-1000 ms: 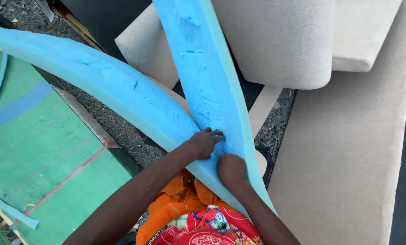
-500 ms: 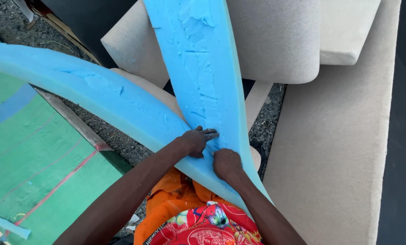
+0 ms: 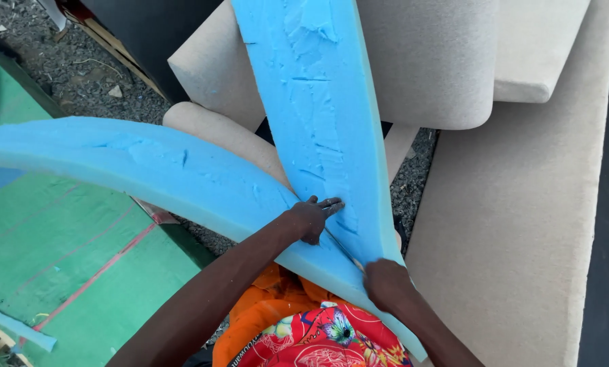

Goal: Cutting a large piece of blue upholstery foam using a long blade or foam saw to fit a furniture frame.

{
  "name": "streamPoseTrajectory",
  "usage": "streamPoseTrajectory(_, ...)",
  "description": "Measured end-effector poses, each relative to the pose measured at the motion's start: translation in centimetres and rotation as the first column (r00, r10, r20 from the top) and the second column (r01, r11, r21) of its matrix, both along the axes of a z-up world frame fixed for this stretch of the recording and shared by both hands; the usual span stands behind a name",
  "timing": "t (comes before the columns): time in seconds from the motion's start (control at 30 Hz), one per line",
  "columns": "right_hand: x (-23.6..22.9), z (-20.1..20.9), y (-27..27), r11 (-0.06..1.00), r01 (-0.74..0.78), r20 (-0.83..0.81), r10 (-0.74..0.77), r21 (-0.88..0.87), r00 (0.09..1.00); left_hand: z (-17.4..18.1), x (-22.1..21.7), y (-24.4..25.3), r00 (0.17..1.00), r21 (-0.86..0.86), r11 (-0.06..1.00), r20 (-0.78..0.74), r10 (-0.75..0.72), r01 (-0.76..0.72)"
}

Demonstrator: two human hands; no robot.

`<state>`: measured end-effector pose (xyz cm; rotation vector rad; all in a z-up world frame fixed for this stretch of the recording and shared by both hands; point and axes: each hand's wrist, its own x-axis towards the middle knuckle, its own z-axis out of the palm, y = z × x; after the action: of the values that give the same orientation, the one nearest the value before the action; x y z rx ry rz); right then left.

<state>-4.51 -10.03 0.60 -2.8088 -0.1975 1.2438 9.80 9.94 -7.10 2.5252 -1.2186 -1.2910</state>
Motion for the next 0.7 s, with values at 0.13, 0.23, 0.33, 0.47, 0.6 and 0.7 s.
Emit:
streamPoseTrajectory(0.13,-2.2,-4.5,-2.0,0.997,-0.024,0.201,0.007,0.080,0.980,1.6,-0.5,-0.3,0.998,0.093,0.994,-0.022,0.054,-0.051)
streamPoseTrajectory(0.23,-0.5,-5.0,0.5,0.998,-0.053,0.263,0.041,0.038,0.964,1.4,-0.5,-0.3,0.999,0.092,0.995,0.023,0.048,-0.050)
streamPoseTrajectory(0.33,-3.5,-5.7,-3.1,0.998,-0.046,0.179,0.039,0.037,0.983,0.8,-0.6,-0.2,0.998,0.040,0.998,0.021,0.055,-0.055)
streamPoseTrajectory(0.47,-3.7,0.0,-3.3,1.000,-0.015,0.016,0.016,-0.005,1.000,-0.1,-2.1,-0.8,0.997,0.029,0.999,0.075,0.035,-0.037)
streamPoseTrajectory(0.6,-4.2,0.1,-2.6,0.996,-0.086,0.109,0.089,-0.032,0.990,-0.6,-4.9,-3.8,0.828,-0.444,0.883,0.430,0.359,-0.152)
streamPoseTrajectory(0.7,-5.5,-0.6,-2.6,0.992,-0.109,0.213,0.121,-0.066,0.970,-1.4,-5.9,-4.6,0.893,-0.594,0.780,0.219,0.392,-0.196)
